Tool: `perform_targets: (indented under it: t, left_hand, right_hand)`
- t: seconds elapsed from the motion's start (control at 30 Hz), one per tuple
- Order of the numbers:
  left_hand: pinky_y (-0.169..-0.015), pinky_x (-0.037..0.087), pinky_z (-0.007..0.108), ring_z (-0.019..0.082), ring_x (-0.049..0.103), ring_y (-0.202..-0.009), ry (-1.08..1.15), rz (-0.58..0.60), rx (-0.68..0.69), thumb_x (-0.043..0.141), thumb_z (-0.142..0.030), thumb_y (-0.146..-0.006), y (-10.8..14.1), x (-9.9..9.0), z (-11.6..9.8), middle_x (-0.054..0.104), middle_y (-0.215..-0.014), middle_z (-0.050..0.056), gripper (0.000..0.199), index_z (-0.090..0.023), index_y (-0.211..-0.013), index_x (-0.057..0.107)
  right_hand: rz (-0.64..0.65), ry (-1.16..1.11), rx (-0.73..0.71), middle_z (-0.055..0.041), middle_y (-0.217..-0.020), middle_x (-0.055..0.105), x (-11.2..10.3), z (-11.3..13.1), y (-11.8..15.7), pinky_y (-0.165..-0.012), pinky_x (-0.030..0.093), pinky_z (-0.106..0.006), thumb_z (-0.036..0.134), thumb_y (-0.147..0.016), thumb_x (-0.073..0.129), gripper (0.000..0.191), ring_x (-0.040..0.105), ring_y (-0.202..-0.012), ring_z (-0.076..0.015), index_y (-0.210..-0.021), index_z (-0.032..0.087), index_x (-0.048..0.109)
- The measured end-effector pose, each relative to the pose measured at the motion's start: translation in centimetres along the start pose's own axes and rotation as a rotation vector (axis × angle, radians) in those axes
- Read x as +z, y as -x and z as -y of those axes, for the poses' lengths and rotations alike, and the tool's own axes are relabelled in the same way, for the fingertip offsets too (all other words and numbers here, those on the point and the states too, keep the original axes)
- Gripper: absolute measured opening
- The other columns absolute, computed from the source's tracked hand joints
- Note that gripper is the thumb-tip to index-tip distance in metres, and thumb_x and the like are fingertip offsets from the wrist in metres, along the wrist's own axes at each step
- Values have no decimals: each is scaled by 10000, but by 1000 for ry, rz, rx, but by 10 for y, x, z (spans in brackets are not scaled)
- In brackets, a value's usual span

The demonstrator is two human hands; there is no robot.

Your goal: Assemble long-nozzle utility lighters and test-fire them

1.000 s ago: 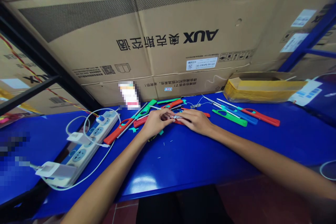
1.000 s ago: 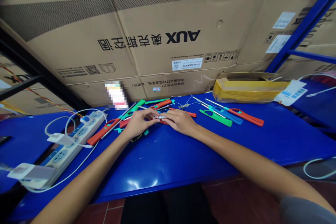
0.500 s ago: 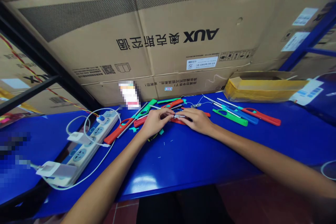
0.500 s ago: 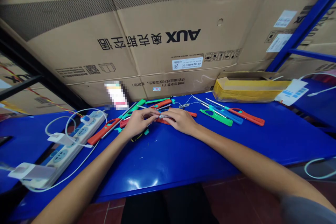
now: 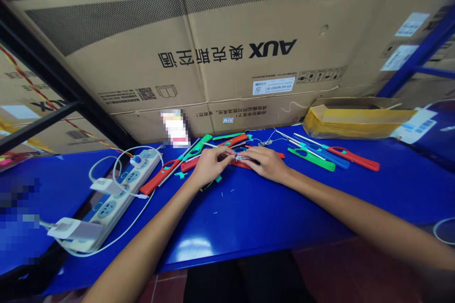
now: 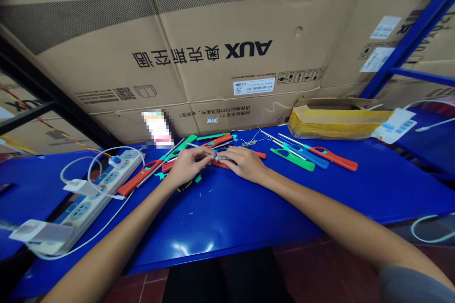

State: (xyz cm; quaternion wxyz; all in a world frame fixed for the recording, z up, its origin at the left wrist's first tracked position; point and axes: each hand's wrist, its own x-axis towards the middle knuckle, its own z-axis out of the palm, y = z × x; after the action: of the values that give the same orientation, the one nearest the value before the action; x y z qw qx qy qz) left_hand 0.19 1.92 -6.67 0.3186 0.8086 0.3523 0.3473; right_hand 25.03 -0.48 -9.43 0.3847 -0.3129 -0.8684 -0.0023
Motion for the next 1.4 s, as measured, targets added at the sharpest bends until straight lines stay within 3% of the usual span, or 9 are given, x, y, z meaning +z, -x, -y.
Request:
perform_targets:
  t: [0.17, 0.3, 0.43, 0.7, 0.9, 1.1, 1.4]
  left_hand:
    - [-678, 538, 258, 162, 698, -717, -68, -12, 23, 648, -313, -1002, 0, -2, -2, 781, -874, 16, 172, -196, -1000, 774]
    - [-869, 577, 320, 202, 740, -929, -212, 35, 162, 677, -230, -983, 0, -6, -1, 807, -1049, 34, 122, -217, -1064, 767]
    - [-979, 558, 390, 243, 717, -1045, -359, 83, 273, 690, -254, -1008, -1, -7, 3, 799, -1081, 55, 105, -221, -1088, 750]
    - [-966, 566, 385, 238, 722, -1030, -405, 116, 256, 672, -186, -1006, -2, 2, 13, 787, -1076, 65, 107, -206, -1092, 733]
    - [-1083, 527, 440, 250, 725, -1081, -406, 162, 261, 672, -178, -998, -3, 2, 16, 800, -1100, 60, 117, -217, -1077, 749]
    - [-1042, 543, 423, 251, 726, -1079, -387, 203, 270, 637, -198, -1017, -2, -3, 8, 800, -1120, 63, 160, -222, -1117, 759]
    - [-1158, 480, 507, 286, 666, -1177, -434, 228, 302, 670, -147, -946, 0, -9, 2, 752, -1176, 90, 251, -215, -1177, 743]
  right_hand:
    - [44, 3, 40, -80, -1118, 817, -2, 0, -1, -880, 618, -445, 272, -1075, 632, 224, 764, -993, -257, -1256, 251, 762]
    - [36, -17, 53, -96, -1085, 775, -3, -1, -3, -911, 599, -431, 278, -1065, 645, 188, 725, -1010, -251, -1194, 223, 771]
    - [45, -23, 57, -91, -1003, 708, -1, -1, -2, -850, 585, -405, 292, -1064, 645, 183, 677, -947, -241, -1141, 193, 778]
    - [115, 34, 118, -66, -977, 680, 7, 0, -2, -859, 562, -407, 329, -1066, 654, 166, 646, -971, -246, -1136, 231, 768]
    - [138, 46, 112, -68, -940, 679, 7, 2, -3, -821, 553, -404, 287, -1054, 654, 144, 629, -948, -254, -1089, 219, 776]
    - [108, 45, 82, -69, -911, 680, 3, 4, -4, -811, 552, -406, 300, -1054, 645, 162, 619, -932, -255, -1092, 219, 780]
    - [144, 18, 90, -61, -883, 696, 3, 4, -2, -803, 541, -402, 328, -1045, 673, 177, 626, -914, -257, -1158, 216, 751]
